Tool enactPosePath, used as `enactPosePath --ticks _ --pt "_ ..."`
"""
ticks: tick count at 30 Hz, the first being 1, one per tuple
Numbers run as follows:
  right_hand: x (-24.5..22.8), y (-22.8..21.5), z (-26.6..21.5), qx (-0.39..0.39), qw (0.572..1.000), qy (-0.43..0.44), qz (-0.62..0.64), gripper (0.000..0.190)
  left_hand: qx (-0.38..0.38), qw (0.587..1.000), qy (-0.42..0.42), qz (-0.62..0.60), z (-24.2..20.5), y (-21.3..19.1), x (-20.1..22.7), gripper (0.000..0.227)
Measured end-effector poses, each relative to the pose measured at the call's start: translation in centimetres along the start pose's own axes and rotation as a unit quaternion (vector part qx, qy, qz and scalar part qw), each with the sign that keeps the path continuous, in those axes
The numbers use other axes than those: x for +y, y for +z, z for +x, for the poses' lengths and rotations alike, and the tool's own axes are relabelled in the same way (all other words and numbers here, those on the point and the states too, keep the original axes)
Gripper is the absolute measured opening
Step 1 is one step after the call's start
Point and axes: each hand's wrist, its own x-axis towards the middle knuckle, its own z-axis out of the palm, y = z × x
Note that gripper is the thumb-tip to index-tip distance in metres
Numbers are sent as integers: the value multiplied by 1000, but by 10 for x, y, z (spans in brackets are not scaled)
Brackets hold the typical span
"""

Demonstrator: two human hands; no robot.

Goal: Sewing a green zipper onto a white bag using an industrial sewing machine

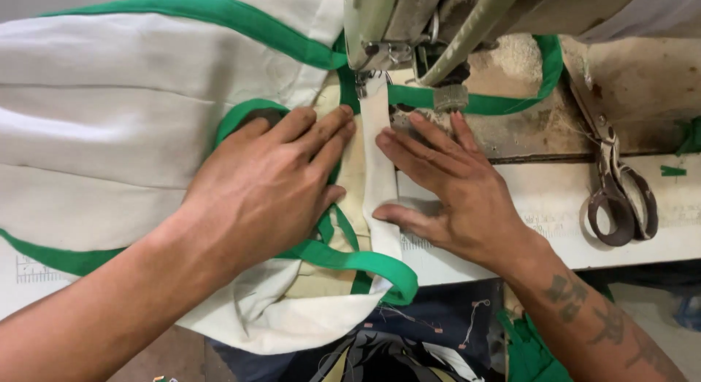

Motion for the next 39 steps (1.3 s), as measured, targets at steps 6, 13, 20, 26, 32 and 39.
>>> enactPosePath --ticks 6,13,20,26,32,39 --pt "2 3 -2 11 1000 -19 13 77 106 990 88 33 -4 -4 7 59" --pt "-5 -3 2 24 996 11 82 85 57 991 93 -74 -7 -3 10 41" --pt "-1 -5 1 -25 998 6 56 72 -37 986 102 -130 -3 1 -3 69" --pt "-65 -15 -4 89 963 243 76 37 15 996 91 -11 10 -37 -6 42" --pt "-91 7 -9 18 946 310 -96 47 91 979 177 -35 39 -32 -4 22" --pt "-106 11 -24 10 951 266 -158 45 57 967 248 -12 51 1 -16 8"
